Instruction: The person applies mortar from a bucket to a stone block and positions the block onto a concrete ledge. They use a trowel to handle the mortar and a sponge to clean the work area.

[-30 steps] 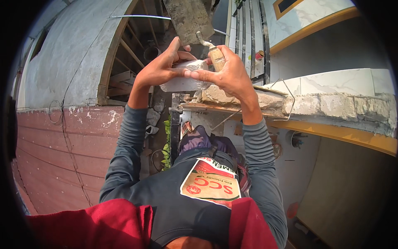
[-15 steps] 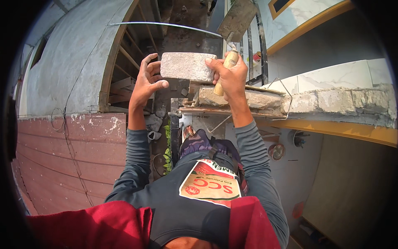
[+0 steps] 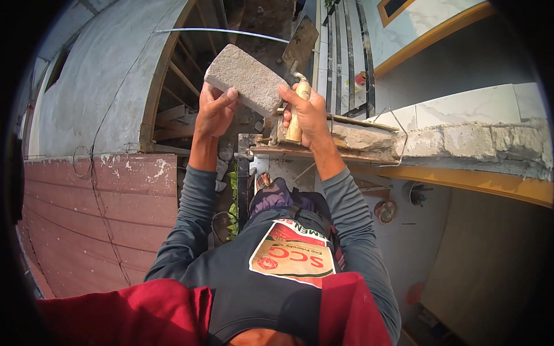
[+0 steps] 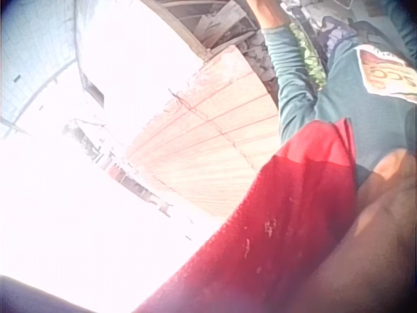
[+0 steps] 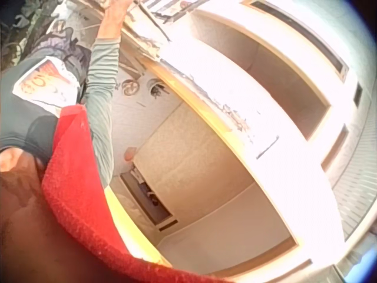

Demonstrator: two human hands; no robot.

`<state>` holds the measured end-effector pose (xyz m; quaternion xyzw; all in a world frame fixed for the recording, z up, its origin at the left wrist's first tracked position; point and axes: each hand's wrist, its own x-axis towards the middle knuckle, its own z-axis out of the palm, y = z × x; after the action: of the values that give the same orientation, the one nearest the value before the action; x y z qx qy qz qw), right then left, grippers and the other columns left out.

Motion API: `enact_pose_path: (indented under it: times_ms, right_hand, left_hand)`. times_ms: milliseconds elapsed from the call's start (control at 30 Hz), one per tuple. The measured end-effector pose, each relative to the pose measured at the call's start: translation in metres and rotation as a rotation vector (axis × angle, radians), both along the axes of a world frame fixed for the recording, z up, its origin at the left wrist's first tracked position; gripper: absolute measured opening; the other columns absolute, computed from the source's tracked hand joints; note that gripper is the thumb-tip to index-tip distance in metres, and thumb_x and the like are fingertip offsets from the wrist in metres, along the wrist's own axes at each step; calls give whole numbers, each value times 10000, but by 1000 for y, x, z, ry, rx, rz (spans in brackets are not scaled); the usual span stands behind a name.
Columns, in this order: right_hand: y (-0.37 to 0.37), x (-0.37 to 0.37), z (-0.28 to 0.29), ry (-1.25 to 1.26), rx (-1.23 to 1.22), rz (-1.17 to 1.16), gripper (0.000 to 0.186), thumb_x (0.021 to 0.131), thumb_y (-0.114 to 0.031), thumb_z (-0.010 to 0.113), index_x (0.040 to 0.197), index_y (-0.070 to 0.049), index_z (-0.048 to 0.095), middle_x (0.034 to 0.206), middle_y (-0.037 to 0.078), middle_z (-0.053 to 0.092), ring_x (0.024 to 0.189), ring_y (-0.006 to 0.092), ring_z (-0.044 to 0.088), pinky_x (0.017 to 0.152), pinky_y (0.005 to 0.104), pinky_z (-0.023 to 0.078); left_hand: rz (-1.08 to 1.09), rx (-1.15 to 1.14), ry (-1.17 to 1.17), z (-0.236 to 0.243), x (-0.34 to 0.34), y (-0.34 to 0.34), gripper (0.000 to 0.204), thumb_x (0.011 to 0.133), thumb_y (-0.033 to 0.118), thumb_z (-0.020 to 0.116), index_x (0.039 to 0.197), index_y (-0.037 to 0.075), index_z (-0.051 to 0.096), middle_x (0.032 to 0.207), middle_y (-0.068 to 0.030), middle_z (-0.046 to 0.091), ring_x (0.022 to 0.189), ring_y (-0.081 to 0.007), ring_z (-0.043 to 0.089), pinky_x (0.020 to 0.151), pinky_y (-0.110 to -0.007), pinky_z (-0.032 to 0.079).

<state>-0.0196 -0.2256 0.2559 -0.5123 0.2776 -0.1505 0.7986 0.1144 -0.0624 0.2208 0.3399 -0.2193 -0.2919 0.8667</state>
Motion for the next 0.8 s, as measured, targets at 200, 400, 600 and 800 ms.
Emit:
enact_pose_path:
  times_ms: [200, 400, 600, 800]
  right_hand:
    - [-16, 7, 18, 73, -410, 3, 469, 858, -338, 826, 1039, -38, 515, 929, 155, 728, 486, 63, 544, 405, 215, 470]
    - [-15, 21, 50, 128, -732, 110, 670, 734, -501, 889, 975, 37, 571, 729, 87, 646, 525, 117, 620, 452, 264, 515]
    - [-5, 34, 39, 191, -1112, 149, 713, 706, -539, 888, 981, 54, 602, 784, 147, 687, 677, 207, 693, 615, 331, 566]
    - [-3, 32, 32, 214, -1217, 199, 605, 705, -423, 889, 992, 36, 620, 782, 138, 689, 692, 189, 682, 620, 325, 546]
  left_hand:
    - [195, 315, -318, 11, 2, -4, 846, 658, 91, 938, 1319, 43, 412, 1223, -150, 605, 1157, -258, 620, 936, -428, 575]
    - [302, 543, -589, 3, -14, -9, 856, 557, 273, 988, 1226, 22, 518, 1144, -116, 639, 1114, -247, 641, 815, -369, 626]
    - [310, 649, -701, -5, -26, -9, 857, 516, 311, 997, 1207, 54, 560, 1125, -103, 653, 1052, -238, 656, 784, -377, 598]
    - [259, 727, -755, -27, -31, -1, 931, 507, 380, 985, 1286, 92, 564, 1212, -95, 649, 1100, -275, 648, 881, -412, 553]
